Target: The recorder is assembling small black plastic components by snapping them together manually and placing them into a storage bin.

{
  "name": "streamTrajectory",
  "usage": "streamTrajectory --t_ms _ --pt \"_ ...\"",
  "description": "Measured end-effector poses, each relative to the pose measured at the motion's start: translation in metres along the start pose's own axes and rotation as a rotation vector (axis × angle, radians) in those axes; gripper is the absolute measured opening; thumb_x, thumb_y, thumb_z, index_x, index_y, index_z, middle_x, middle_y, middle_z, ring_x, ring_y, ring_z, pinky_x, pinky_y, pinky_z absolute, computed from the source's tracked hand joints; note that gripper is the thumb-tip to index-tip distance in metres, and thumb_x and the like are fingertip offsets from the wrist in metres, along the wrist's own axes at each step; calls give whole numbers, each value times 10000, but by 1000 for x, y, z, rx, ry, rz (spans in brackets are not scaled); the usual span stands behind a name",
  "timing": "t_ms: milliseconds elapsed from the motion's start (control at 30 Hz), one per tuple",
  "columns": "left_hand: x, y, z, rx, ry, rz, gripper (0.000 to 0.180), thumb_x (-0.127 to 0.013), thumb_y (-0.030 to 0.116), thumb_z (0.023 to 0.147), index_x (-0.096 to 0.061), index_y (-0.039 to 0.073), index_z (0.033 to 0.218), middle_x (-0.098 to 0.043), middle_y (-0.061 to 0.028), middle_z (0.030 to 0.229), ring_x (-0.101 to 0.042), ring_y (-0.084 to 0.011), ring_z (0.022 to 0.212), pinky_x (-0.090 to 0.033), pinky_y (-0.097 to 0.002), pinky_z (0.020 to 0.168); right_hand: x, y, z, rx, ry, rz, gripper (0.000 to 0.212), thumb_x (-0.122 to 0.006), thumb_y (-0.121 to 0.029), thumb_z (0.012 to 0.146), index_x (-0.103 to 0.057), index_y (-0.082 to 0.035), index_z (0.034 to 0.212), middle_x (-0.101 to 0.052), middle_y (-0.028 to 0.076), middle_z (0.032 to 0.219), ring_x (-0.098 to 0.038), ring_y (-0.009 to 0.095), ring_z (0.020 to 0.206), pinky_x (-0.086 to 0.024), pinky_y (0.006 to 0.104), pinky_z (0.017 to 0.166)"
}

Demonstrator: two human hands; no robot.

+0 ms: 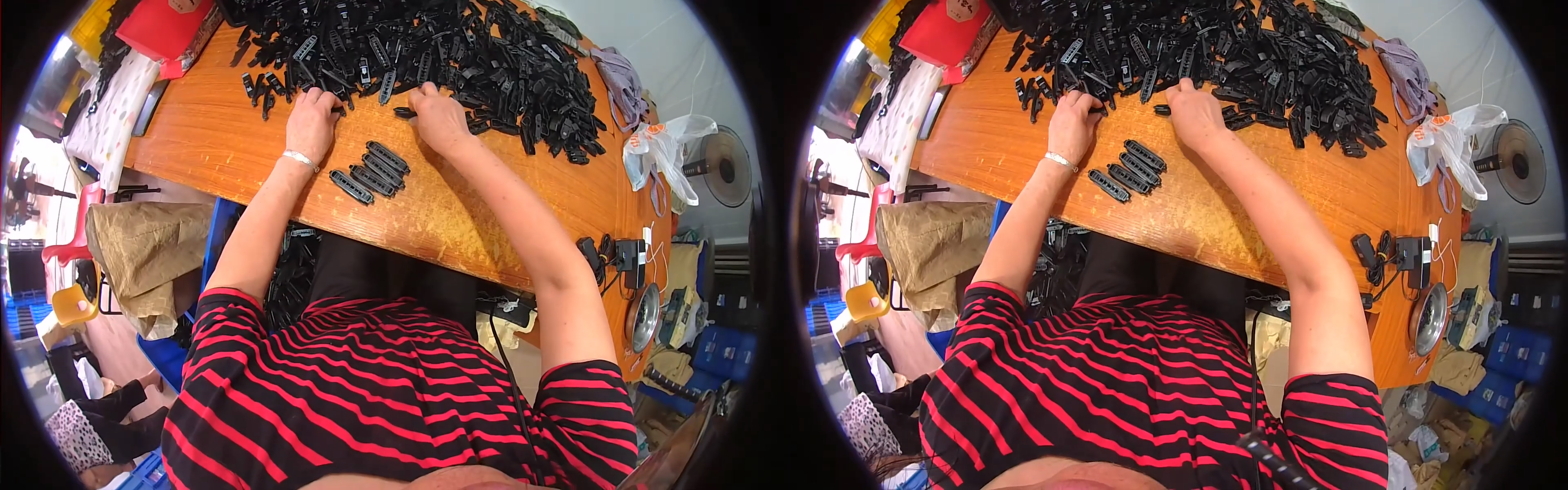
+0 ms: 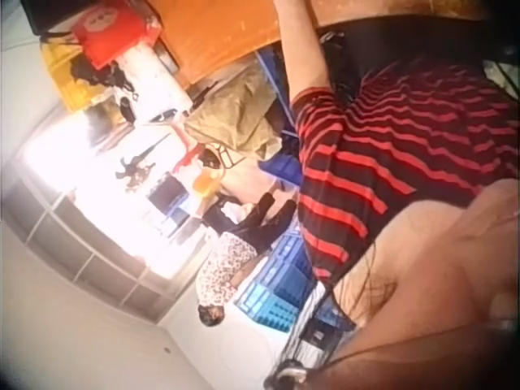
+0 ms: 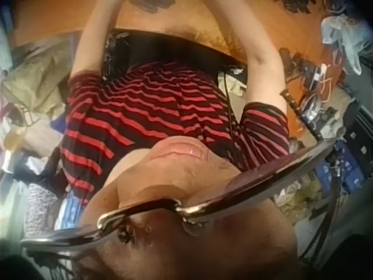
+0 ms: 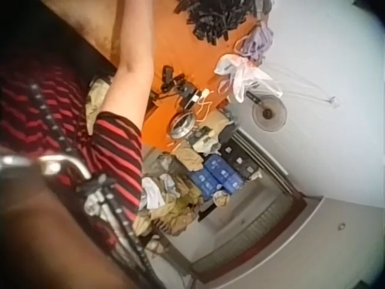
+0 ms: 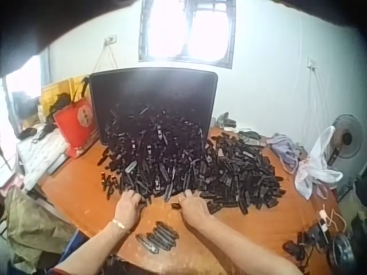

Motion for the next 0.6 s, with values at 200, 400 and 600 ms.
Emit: streamTrajectory --t_ms 200,400,600 --pt "-2 15 -17 -29 20 -157 148 -715 100 733 -622 65 841 -569 -101 810 -576 -301 805 -481 -379 682 5 -26 -22 -70 -142 208 249 -730 -229 755 -572 -67 858 -581 116 890 -598 324 829 -466 412 713" --pt "1 13 -21 50 15 -262 159 -723 156 754 -627 62 839 -582 -94 808 -588 -291 752 -482 -374 655 6 -33 -29 23 -30 355 193 -703 -219 779 -616 -64 855 -596 121 863 -608 313 812 -471 400 700" --pt "6 4 -21 247 2 -275 154 -727 129 762 -636 41 849 -615 -68 777 -599 -200 679 -486 -308 632 8 -30 -31 16 70 436 154 -655 -185 810 -628 -46 872 -615 127 855 -625 300 801 -483 386 687"
Point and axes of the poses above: each hand's wrist, its own z-axis towards the middle knuckle, its own x-axis out of the back of the hand, y = z × x, the point moved 2 cm from there along z, towards the middle knuckle
